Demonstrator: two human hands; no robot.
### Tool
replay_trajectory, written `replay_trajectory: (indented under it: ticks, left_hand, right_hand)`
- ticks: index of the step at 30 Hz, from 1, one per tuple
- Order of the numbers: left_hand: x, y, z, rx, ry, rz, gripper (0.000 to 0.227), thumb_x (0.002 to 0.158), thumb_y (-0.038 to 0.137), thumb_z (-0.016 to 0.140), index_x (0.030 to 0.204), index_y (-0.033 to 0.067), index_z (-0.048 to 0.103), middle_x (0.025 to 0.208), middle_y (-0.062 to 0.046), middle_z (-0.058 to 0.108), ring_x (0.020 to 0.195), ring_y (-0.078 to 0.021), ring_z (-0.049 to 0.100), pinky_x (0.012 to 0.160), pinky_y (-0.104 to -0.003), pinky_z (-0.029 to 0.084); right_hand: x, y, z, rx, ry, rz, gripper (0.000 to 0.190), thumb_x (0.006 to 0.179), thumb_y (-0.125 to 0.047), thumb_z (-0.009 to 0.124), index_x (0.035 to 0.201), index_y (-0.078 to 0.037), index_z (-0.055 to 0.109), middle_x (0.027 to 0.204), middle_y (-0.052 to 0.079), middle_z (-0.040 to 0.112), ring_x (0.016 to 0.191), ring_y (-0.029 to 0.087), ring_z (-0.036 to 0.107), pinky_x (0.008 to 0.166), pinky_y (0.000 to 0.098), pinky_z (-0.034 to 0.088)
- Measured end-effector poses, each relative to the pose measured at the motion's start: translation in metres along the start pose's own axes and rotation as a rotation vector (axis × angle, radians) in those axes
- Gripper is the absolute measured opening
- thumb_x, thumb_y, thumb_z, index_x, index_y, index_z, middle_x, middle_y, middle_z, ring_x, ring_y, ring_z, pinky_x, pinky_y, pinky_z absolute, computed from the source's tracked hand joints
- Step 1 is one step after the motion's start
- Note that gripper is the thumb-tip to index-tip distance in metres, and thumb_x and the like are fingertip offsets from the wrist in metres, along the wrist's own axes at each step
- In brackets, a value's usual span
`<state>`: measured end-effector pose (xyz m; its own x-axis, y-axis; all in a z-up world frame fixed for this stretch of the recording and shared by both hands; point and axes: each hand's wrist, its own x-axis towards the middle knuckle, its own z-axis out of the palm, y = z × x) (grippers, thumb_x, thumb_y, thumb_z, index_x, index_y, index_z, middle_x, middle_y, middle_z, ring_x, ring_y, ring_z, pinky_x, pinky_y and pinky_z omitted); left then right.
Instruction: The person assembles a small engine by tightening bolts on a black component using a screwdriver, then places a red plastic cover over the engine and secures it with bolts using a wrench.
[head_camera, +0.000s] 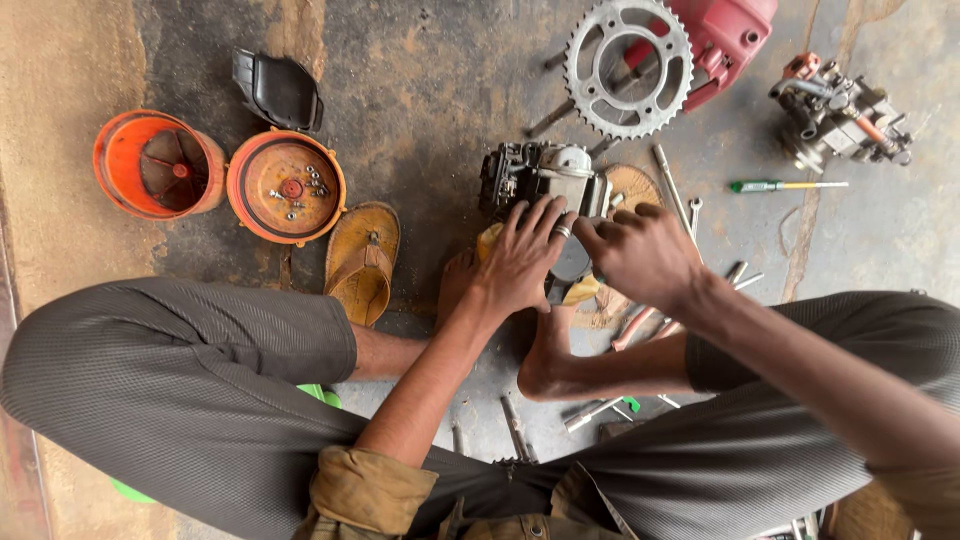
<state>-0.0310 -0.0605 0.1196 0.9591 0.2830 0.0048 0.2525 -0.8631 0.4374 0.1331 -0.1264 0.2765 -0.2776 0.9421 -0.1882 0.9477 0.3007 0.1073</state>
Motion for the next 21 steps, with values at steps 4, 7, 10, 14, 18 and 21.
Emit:
replay_trajectory:
  ticks: [4, 7, 10, 14, 18, 21]
  left_hand:
    - [-0.011, 0.004, -0.001, -0.131, 0.115, -0.013, 0.138, 0.035, 0.043, 0.099, 0.151, -0.0042, 0.040, 0.158, -0.025, 0.036, 0.148, -0.0398, 0.033, 0.124, -0.058, 0.025]
    - [-0.011, 0.003, 0.000, -0.074, 0.231, -0.020, 0.131, 0.042, 0.035, 0.099, 0.154, -0.0006, 0.041, 0.160, -0.023, 0.037, 0.149, -0.0371, 0.035, 0.124, -0.058, 0.028]
    - [-0.013, 0.004, 0.001, -0.044, 0.232, -0.034, 0.133, 0.040, 0.035, 0.100, 0.155, 0.0014, 0.042, 0.162, -0.021, 0.036, 0.150, -0.0355, 0.035, 0.125, -0.057, 0.029]
    - [-0.013, 0.002, -0.006, -0.093, 0.203, -0.028, 0.140, 0.030, 0.039, 0.100, 0.152, 0.0004, 0.043, 0.161, -0.021, 0.035, 0.150, -0.0358, 0.034, 0.123, -0.057, 0.030]
    - [-0.017, 0.001, -0.020, -0.145, 0.082, -0.027, 0.144, 0.023, 0.040, 0.099, 0.148, -0.0053, 0.045, 0.158, -0.024, 0.036, 0.150, -0.0389, 0.034, 0.122, -0.057, 0.034]
    - [-0.016, 0.003, -0.028, -0.152, 0.095, -0.027, 0.132, 0.023, 0.040, 0.100, 0.138, -0.0025, 0.050, 0.160, -0.023, 0.035, 0.150, -0.0389, 0.032, 0.119, -0.060, 0.033]
  right_hand:
    - [-0.010, -0.015, 0.014, 0.067, -0.046, 0.121, 0.001, 0.099, -0.008, 0.062, 0.098, -0.007, 0.063, 0.071, 0.010, 0.071, 0.063, 0.015, 0.064, 0.066, 0.0376, 0.058]
    - [-0.009, -0.017, 0.018, 0.069, -0.045, 0.177, 0.009, 0.099, -0.015, 0.064, 0.100, -0.006, 0.062, 0.074, 0.012, 0.073, 0.064, 0.015, 0.064, 0.064, 0.0377, 0.057]
    - [-0.006, -0.023, 0.018, 0.117, -0.114, 0.256, 0.012, 0.097, -0.018, 0.065, 0.103, -0.008, 0.063, 0.077, 0.013, 0.075, 0.065, 0.016, 0.065, 0.065, 0.0391, 0.057]
    - [-0.004, -0.032, 0.013, 0.133, 0.113, 0.255, 0.036, 0.090, -0.023, 0.068, 0.121, -0.006, 0.065, 0.089, 0.014, 0.076, 0.077, 0.021, 0.068, 0.077, 0.0450, 0.058]
    - [-0.002, -0.041, 0.008, 0.177, -0.135, 0.410, 0.033, 0.090, -0.019, 0.070, 0.122, -0.011, 0.065, 0.086, 0.011, 0.074, 0.081, 0.021, 0.068, 0.090, 0.0479, 0.056]
    - [-0.001, -0.043, 0.004, 0.220, -0.068, 0.425, 0.046, 0.086, -0.029, 0.075, 0.125, -0.010, 0.064, 0.086, 0.013, 0.074, 0.081, 0.024, 0.068, 0.090, 0.0515, 0.054]
